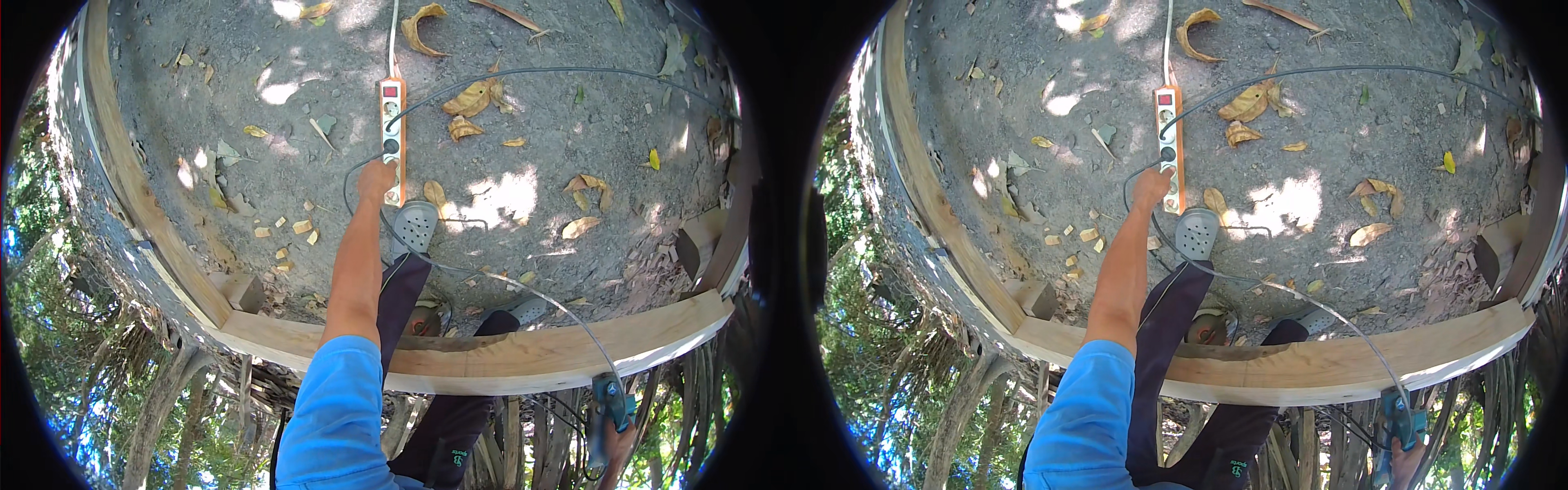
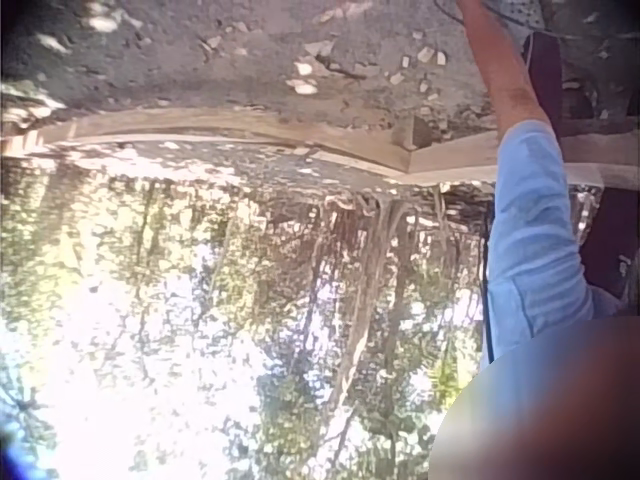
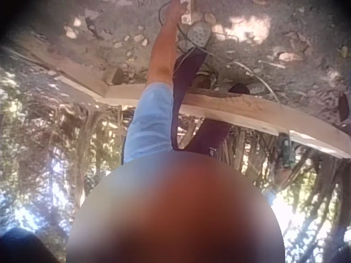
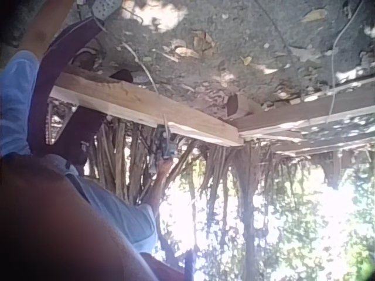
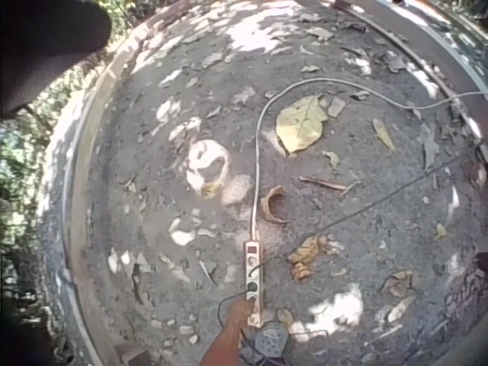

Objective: Measuring wooden beams and using a power planer to prepare them for a frame.

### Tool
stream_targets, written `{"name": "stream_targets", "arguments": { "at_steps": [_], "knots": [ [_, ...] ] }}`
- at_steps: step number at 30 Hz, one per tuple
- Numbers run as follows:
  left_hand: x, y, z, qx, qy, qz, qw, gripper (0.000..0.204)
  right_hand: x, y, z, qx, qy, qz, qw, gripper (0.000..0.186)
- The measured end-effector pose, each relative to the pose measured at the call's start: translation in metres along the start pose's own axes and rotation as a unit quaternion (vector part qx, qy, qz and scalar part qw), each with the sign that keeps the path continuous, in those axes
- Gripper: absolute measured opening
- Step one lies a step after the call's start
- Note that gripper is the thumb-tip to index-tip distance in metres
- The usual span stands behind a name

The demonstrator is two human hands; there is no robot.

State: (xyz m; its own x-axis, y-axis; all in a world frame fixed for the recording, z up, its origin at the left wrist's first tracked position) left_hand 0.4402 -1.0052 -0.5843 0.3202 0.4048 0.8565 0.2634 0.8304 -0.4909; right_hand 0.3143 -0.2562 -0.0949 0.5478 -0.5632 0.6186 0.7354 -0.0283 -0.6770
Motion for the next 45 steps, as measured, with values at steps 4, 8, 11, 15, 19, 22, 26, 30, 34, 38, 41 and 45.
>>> {"name": "stream_targets", "arguments": {
  "at_steps": [4,8,11,15,19,22,26,30,34,38,41,45],
  "knots": [
    [-0.002,0.015,0.000,-0.026,0.043,0.016,0.999,0.060,0.013,-0.003,-0.014,-0.026,0.047,-0.048,0.997,0.034],
    [-0.011,0.005,-0.013,-0.070,0.042,0.041,0.996,0.059,-0.009,0.011,0.031,-0.018,0.021,-0.009,1.000,0.046],
    [-0.009,0.012,0.022,-0.062,0.078,0.085,0.991,0.058,0.006,-0.009,0.025,0.016,0.030,0.030,0.999,0.053],
    [0.008,0.011,0.013,-0.079,0.039,0.096,0.991,0.064,0.024,-0.007,-0.012,0.111,0.001,0.049,0.993,0.066],
    [0.090,-0.001,0.066,-0.254,0.110,0.251,0.928,0.071,0.038,-0.009,-0.049,0.158,0.024,0.030,0.987,0.063],
    [0.177,0.000,0.131,-0.276,0.383,0.358,0.806,0.061,0.038,-0.015,-0.045,0.120,-0.006,-0.014,0.993,0.054],
    [0.289,0.050,0.242,-0.081,0.509,0.126,0.848,0.051,0.037,-0.017,-0.031,0.107,-0.047,-0.009,0.993,0.051],
    [0.515,0.131,0.403,-0.064,0.732,-0.084,0.673,0.059,0.036,-0.011,0.016,0.026,-0.093,-0.004,0.995,0.053],
    [0.613,0.216,0.425,-0.228,0.776,-0.197,0.554,0.041,0.034,0.002,0.020,-0.051,-0.126,-0.023,0.990,0.050],
    [0.648,0.262,0.422,-0.381,0.703,-0.216,0.560,0.026,0.043,0.016,0.050,-0.117,-0.218,-0.073,0.966,0.061],
    [0.645,0.248,0.413,-0.489,0.674,-0.174,0.525,0.031,0.009,0.025,0.099,-0.208,-0.221,-0.084,0.949,0.059],
    [0.642,0.167,0.436,-0.410,0.699,-0.056,0.583,0.029,-0.013,0.016,0.175,-0.380,-0.132,-0.147,0.904,0.051]
  ]
}}
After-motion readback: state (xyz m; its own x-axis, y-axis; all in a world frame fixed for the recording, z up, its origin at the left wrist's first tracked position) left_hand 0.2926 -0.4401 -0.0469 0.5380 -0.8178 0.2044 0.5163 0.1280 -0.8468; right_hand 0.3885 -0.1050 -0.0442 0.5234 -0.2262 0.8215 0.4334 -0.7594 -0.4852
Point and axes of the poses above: each hand's wrist, its own x-axis away from the middle knuckle, its own y-axis out of the palm, z = x × y, the point moved 8 cm from there along -x, towards the middle knuckle, and after that the axes turned 12 degrees about y, right-handed, at the moved point
